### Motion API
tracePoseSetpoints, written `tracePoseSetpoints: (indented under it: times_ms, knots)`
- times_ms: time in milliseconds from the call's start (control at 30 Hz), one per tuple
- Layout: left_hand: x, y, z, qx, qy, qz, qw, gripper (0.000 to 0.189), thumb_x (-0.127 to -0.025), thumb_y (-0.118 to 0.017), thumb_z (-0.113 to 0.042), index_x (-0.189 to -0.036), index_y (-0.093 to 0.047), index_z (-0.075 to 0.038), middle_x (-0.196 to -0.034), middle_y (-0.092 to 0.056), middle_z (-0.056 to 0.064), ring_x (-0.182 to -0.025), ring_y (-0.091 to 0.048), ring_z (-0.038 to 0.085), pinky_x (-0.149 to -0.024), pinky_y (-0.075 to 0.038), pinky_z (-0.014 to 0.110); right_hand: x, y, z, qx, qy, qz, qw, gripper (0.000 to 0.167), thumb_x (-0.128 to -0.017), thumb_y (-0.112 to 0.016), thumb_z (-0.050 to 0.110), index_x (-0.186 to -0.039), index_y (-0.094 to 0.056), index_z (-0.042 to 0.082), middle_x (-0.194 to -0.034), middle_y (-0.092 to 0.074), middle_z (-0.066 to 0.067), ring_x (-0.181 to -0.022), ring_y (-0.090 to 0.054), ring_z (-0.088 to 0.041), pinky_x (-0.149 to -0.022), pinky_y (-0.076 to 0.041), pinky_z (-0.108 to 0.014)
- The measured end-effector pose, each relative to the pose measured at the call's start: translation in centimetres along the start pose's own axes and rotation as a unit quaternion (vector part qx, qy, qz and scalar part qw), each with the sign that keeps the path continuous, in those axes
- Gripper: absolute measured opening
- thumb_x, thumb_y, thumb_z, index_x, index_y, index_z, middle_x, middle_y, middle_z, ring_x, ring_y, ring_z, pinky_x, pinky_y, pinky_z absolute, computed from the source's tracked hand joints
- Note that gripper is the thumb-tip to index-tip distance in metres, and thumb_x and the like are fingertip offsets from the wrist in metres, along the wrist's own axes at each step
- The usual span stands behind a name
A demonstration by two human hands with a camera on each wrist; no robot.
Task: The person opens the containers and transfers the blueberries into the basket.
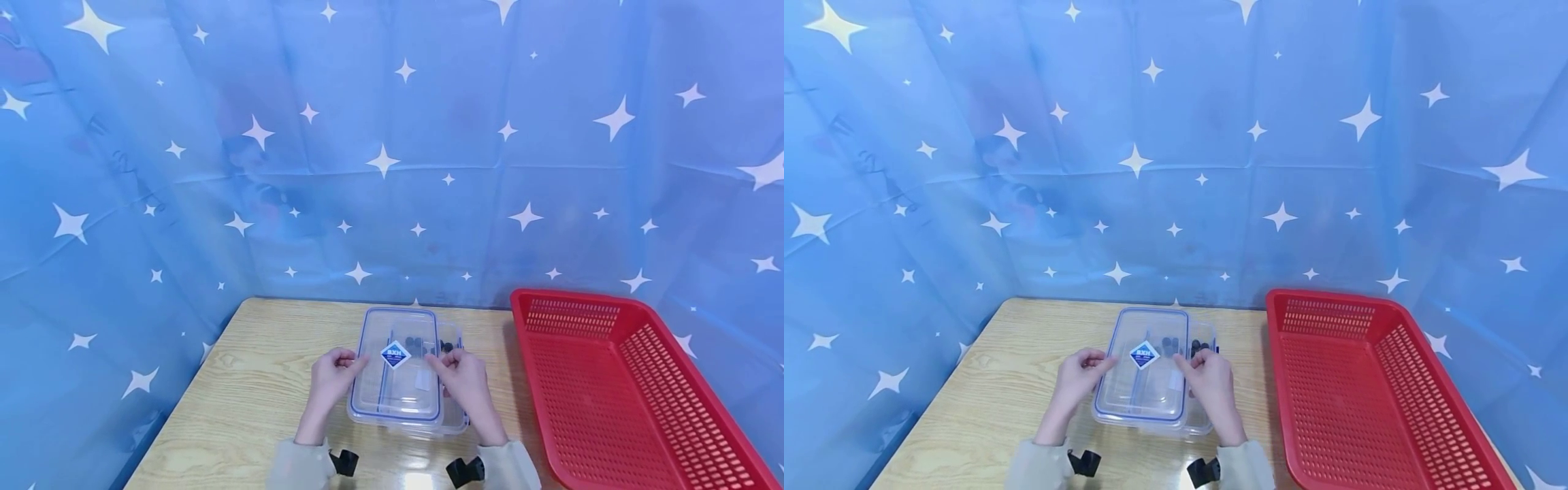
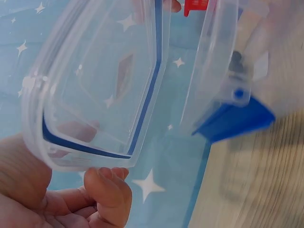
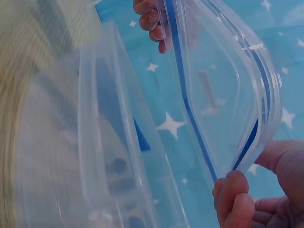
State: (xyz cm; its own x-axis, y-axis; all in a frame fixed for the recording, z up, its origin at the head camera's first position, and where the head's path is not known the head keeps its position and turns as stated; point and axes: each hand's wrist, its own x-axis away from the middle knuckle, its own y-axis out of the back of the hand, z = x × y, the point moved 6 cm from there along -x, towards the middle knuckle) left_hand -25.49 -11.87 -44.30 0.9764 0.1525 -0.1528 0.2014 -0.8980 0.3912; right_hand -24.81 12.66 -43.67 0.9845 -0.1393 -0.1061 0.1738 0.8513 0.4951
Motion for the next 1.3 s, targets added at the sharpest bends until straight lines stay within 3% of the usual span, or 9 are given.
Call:
tracePoseSetpoints:
  times_ms: [167, 367, 567, 733, 900, 1200, 1300]
  knots:
    - [0.1, 1.7, 0.7, -0.013, 0.016, -0.006, 0.9998, 0.028, -0.078, -0.075, -0.021, -0.087, -0.066, 0.003, -0.073, -0.059, 0.005, -0.064, -0.051, 0.011, -0.054, -0.045, 0.02, 0.1, -1.5, 0.7, -0.021, 0.01, 0.022, 0.9995, 0.027, -0.085, -0.069, 0.023, -0.074, -0.059, 0.001, -0.058, -0.053, -0.002, -0.042, -0.054, -0.015, -0.039, -0.047, -0.023]
    - [0.1, 3.9, 1.6, -0.018, 0.029, -0.012, 0.9994, 0.028, -0.079, -0.075, -0.021, -0.088, -0.066, 0.004, -0.073, -0.059, 0.005, -0.064, -0.051, 0.011, -0.054, -0.044, 0.02, 0.5, -3.2, 2.1, -0.046, 0.052, 0.046, 0.9966, 0.027, -0.085, -0.069, 0.021, -0.074, -0.058, -0.001, -0.054, -0.053, -0.001, -0.039, -0.056, -0.023, -0.035, -0.046, -0.024]
    - [0.4, 6.1, 2.7, -0.016, 0.054, -0.012, 0.9983, 0.03, -0.08, -0.074, -0.022, -0.092, -0.066, 0.004, -0.077, -0.059, 0.006, -0.066, -0.051, 0.012, -0.052, -0.045, 0.02, 1.1, -5.3, 3.1, -0.06, 0.038, 0.095, 0.9929, 0.026, -0.087, -0.066, 0.023, -0.078, -0.057, 0.001, -0.055, -0.052, 0.0, -0.04, -0.054, -0.016, -0.038, -0.048, -0.023]
    - [0.7, 7.9, 3.7, -0.012, 0.077, -0.011, 0.9969, 0.032, -0.081, -0.074, -0.026, -0.094, -0.065, 0.003, -0.078, -0.058, 0.006, -0.066, -0.051, 0.013, -0.05, -0.045, 0.021, 1.6, -6.9, 4.2, -0.069, 0.076, 0.117, 0.9878, 0.028, -0.088, -0.066, 0.023, -0.075, -0.056, -0.001, -0.051, -0.049, 0.002, -0.038, -0.053, -0.015, -0.036, -0.046, -0.022]
    - [1.2, 9.8, 4.9, -0.025, 0.073, -0.016, 0.9969, 0.033, -0.082, -0.072, -0.027, -0.094, -0.065, 0.004, -0.077, -0.059, 0.006, -0.064, -0.051, 0.014, -0.046, -0.044, 0.026, 2.2, -8.8, 5.0, -0.055, 0.098, 0.132, 0.9849, 0.029, -0.087, -0.066, 0.024, -0.073, -0.055, 0.001, -0.047, -0.045, 0.005, -0.034, -0.049, -0.008, -0.034, -0.041, -0.02]
    - [2.8, 13.4, 7.1, -0.038, 0.141, -0.015, 0.9891, 0.041, -0.083, -0.071, -0.026, -0.106, -0.063, 0.006, -0.079, -0.06, 0.003, -0.064, -0.051, 0.011, -0.05, -0.045, 0.021, 4.1, -12.0, 6.3, -0.061, 0.104, 0.175, 0.9771, 0.027, -0.083, -0.069, 0.021, -0.071, -0.054, 0.003, -0.044, -0.047, 0.006, -0.036, -0.056, -0.026, -0.032, -0.034, -0.017]
    - [3.1, 14.1, 7.7, -0.046, 0.154, -0.014, 0.9869, 0.041, -0.084, -0.07, -0.025, -0.108, -0.062, 0.007, -0.08, -0.061, 0.003, -0.066, -0.051, 0.011, -0.05, -0.045, 0.022, 4.7, -13.0, 6.5, -0.061, 0.108, 0.182, 0.9754, 0.027, -0.082, -0.07, 0.021, -0.07, -0.054, 0.004, -0.045, -0.047, 0.006, -0.036, -0.056, -0.025, -0.031, -0.032, -0.015]
